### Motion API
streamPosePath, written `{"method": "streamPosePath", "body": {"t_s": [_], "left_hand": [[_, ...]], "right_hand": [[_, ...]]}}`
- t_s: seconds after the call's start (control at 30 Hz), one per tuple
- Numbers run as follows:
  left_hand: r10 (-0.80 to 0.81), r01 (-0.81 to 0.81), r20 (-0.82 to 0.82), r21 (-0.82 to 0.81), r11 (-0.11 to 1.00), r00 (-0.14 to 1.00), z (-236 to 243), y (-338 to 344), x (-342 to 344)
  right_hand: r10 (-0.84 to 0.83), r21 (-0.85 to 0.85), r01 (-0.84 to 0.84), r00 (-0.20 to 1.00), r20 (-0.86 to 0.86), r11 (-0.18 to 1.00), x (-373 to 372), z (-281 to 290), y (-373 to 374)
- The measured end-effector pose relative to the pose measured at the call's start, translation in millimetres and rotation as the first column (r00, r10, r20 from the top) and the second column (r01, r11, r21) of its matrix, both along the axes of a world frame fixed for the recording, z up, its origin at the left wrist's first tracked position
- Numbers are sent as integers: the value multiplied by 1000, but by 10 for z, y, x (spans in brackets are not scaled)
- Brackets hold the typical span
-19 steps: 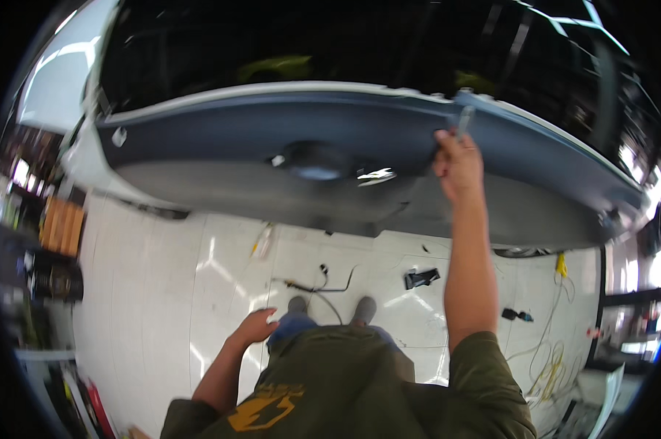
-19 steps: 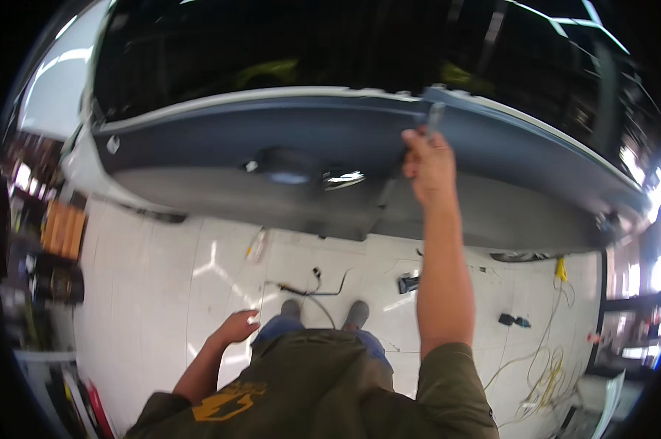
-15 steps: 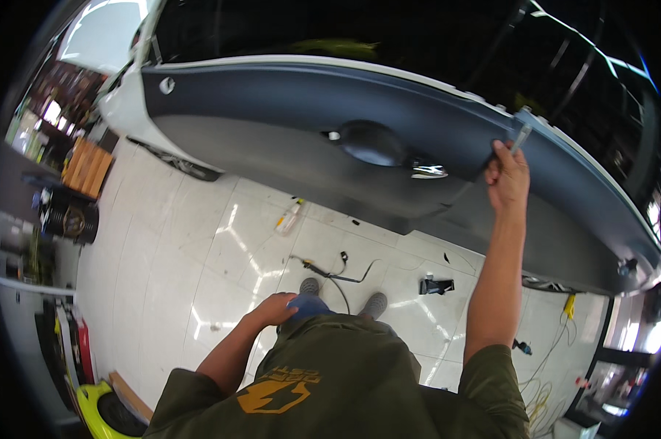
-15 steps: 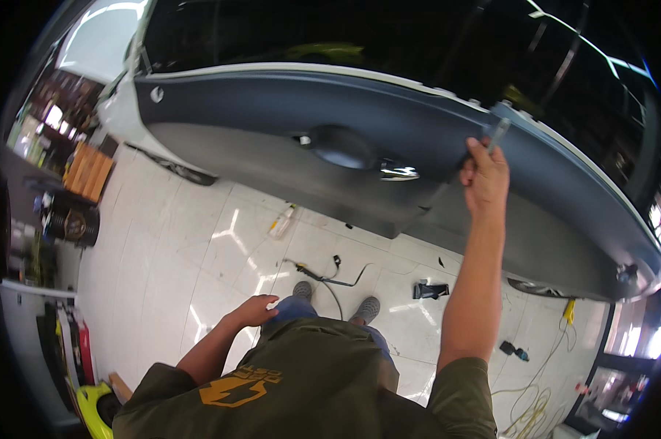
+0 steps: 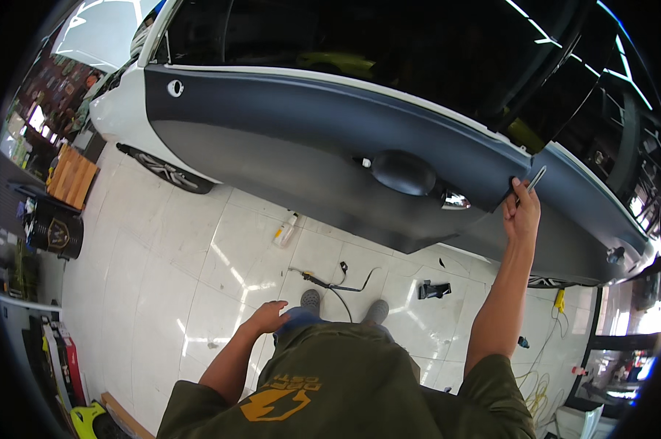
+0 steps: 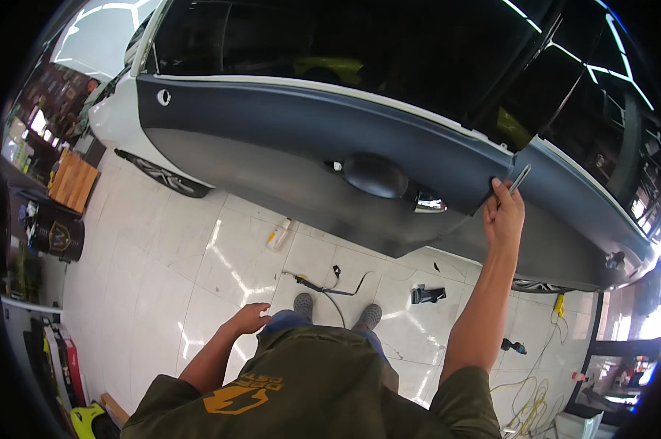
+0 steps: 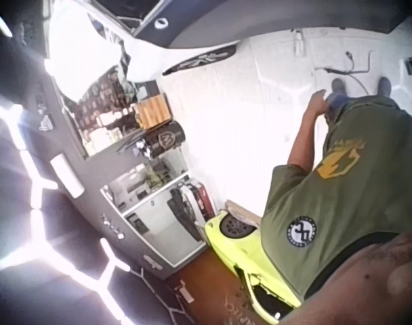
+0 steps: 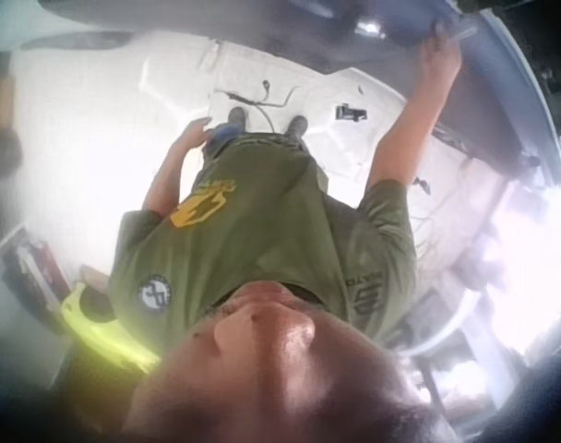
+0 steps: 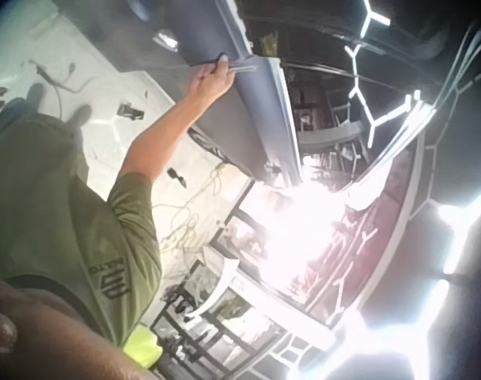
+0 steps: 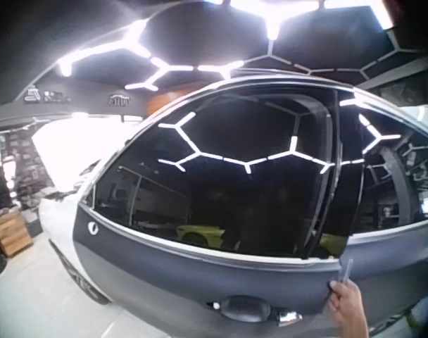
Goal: The person applies a matte black vinyl wrap to a white car door. They use a squeegee to smooth the wrap, a knife to trim edges, and a heat gun to shape the material around curves. The person also wipes the surface with a cloth and uses a drill to remove screws from the door.
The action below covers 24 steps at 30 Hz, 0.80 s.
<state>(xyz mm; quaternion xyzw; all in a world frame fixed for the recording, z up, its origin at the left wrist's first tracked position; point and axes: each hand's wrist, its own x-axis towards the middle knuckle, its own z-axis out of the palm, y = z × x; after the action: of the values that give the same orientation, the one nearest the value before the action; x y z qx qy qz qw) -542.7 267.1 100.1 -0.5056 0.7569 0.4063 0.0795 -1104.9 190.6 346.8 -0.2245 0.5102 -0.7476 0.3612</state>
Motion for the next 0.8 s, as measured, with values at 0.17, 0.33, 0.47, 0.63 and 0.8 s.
{"method": "streamPosePath", "body": {"t_s": [0.17, 0.33, 0.47, 0.63, 0.8], "left_hand": [[-13, 13, -13, 14, 1000, 1000, -109, -180, 408], [-110, 112, -49, 28, 993, 993, -241, -358, 806], [-202, 202, 27, 26, 979, 979, -366, -441, 1164], [44, -44, 7, 81, 996, 999, -401, -181, 1784], [39, -43, 66, 65, 997, 997, -348, 427, 2363]], "right_hand": [[-68, 30, 70, 995, -78, 997, 350, 21, 463], [-146, 43, 153, 979, -140, 987, 777, -25, 1024], [-207, 54, 216, 968, -144, 975, 1122, -5, 1345], [-280, 78, 291, 951, -134, 953, 1349, 121, 1221], [-275, 47, 296, 926, -260, 954, 946, -18, 1194]]}}
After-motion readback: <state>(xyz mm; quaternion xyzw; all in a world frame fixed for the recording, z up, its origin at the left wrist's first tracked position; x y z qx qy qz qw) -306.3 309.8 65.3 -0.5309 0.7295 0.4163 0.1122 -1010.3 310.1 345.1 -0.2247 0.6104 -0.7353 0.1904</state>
